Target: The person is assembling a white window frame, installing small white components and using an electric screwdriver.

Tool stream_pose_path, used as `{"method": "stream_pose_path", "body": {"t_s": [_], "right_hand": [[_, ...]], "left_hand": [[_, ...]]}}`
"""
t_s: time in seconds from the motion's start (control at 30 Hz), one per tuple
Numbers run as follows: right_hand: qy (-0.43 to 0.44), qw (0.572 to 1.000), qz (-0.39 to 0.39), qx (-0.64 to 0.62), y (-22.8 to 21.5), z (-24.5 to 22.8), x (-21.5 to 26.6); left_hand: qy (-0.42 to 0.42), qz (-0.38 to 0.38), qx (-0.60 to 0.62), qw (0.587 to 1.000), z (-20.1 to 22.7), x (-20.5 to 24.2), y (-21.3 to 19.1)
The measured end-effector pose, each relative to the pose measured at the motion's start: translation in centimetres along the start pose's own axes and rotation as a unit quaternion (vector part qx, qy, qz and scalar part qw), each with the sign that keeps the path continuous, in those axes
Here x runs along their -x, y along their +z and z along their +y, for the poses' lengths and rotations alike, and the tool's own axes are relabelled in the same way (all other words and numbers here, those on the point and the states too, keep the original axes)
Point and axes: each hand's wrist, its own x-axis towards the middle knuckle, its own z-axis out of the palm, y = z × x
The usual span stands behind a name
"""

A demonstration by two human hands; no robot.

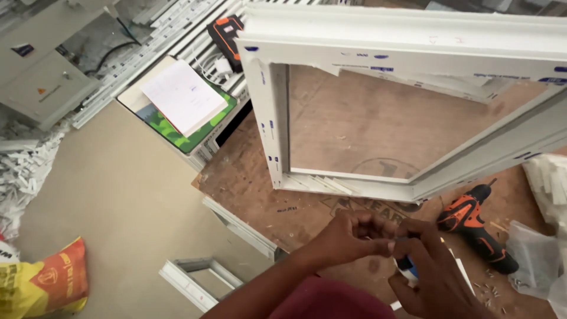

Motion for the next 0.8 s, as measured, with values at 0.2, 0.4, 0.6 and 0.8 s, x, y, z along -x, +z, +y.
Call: {"method": "stream_pose_path", "body": {"t_s": [0.2,0.4,0.6,0.8], "right_hand": [[-0.189,0.974,0.027,0.124,-2.5,-1.4,-4.4],[-0.018,0.963,0.002,0.269,-7.6,-0.4,-7.0],[0.0,0.949,0.132,0.287,-10.8,-0.5,-10.0],[-0.047,0.934,0.179,0.306,-12.6,5.7,-10.1]], "left_hand": [[0.065,-0.017,-0.032,0.997,5.9,2.5,-1.6],[0.162,0.352,-0.092,0.917,16.0,5.5,-7.4],[0.322,0.428,-0.134,0.834,21.8,5.7,-10.1],[0.385,0.376,-0.102,0.837,22.3,3.6,-9.8]]}}
